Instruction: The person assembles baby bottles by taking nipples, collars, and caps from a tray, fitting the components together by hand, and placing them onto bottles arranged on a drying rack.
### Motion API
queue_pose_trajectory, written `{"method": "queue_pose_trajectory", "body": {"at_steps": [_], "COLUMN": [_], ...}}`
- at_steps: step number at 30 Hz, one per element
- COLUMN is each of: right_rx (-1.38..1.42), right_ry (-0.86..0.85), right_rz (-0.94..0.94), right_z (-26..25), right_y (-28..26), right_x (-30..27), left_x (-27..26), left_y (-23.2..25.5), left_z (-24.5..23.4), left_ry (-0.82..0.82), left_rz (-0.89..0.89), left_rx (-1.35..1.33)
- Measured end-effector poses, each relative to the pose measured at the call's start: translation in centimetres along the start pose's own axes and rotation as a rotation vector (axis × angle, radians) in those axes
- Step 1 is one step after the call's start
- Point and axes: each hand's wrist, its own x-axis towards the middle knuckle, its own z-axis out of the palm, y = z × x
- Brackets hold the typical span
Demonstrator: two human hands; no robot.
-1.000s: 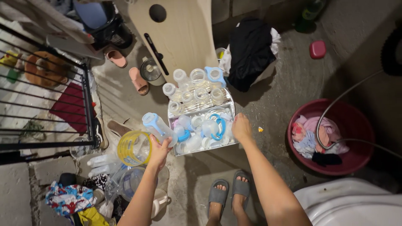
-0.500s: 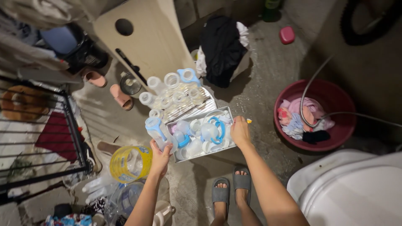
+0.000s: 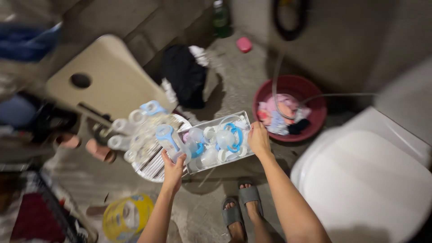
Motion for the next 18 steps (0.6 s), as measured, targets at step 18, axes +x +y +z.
{"method": "queue_pose_trajectory", "body": {"at_steps": [18], "right_rx": [-0.14], "right_ry": [0.418], "right_rz": [0.524], "right_z": [-27.4], "right_y": [22.9], "right_x": [-13.0], "left_x": [-7.9], "left_y": [-5.1], "left_z": [31.1], "left_ry": [-0.687], "left_rz": [0.237], "left_rx": [0.099]}}
